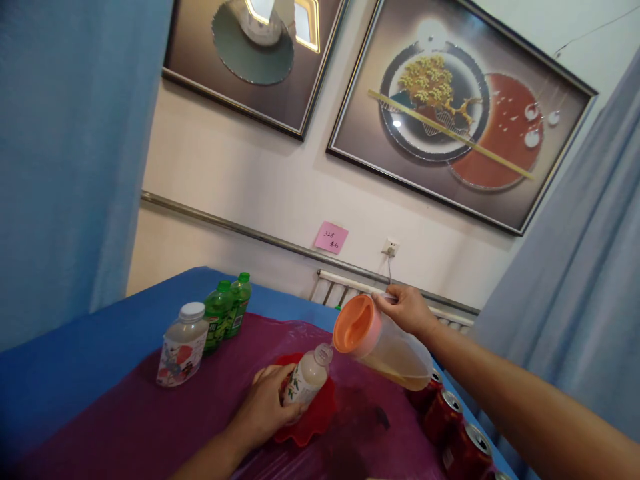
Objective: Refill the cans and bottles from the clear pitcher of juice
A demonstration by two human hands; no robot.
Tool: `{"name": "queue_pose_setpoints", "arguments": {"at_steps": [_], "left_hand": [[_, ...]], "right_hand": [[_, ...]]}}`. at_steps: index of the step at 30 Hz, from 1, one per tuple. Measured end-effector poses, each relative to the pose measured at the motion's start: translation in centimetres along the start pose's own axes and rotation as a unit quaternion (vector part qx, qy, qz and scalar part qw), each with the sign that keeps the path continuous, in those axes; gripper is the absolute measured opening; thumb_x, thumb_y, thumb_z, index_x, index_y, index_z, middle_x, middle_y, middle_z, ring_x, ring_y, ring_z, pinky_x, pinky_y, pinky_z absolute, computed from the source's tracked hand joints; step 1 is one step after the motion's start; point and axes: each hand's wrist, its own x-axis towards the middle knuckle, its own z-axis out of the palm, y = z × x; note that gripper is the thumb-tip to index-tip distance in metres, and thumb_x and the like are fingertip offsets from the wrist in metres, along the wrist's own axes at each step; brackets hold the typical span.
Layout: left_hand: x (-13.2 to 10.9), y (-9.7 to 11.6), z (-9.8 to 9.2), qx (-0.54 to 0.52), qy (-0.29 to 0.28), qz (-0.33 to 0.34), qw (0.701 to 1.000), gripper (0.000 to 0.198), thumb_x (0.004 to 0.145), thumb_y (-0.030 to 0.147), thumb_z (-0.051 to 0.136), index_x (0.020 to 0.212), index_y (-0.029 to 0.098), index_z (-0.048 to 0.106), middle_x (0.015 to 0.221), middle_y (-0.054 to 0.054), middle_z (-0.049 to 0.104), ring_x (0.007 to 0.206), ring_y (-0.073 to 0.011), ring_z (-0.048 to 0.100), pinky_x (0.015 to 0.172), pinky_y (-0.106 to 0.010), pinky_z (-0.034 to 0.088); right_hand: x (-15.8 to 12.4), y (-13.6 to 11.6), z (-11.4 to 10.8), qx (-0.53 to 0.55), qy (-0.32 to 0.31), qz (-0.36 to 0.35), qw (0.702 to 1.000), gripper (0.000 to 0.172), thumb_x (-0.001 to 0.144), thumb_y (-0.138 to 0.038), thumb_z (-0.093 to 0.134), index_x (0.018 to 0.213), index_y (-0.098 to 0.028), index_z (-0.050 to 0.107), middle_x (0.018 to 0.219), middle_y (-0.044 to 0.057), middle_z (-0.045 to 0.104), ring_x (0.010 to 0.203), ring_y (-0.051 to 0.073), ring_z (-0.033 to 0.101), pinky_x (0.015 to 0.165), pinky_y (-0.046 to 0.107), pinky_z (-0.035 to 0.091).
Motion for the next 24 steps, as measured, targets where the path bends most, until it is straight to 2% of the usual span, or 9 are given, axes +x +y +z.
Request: {"name": "queue_pose_setpoints", "arguments": {"at_steps": [24], "left_hand": [[0.00, -0.28, 0.28, 0.002, 0.008, 0.006, 1.000, 0.058, 0.062, 0.030, 0.082, 0.118, 0.024, 0.068, 0.113, -0.004, 0.071, 0.111, -0.0269, 0.059, 0.100, -0.035, 0.035]], "right_hand": [[0.08, 0.01, -0.04, -0.010, -0.001, 0.004, 1.000, 0.053, 0.080, -0.066, 0.052, 0.054, -0.025, 0.031, 0.053, -0.006, 0.025, 0.051, 0.010, 0.026, 0.047, 0.025, 0.019]]}}
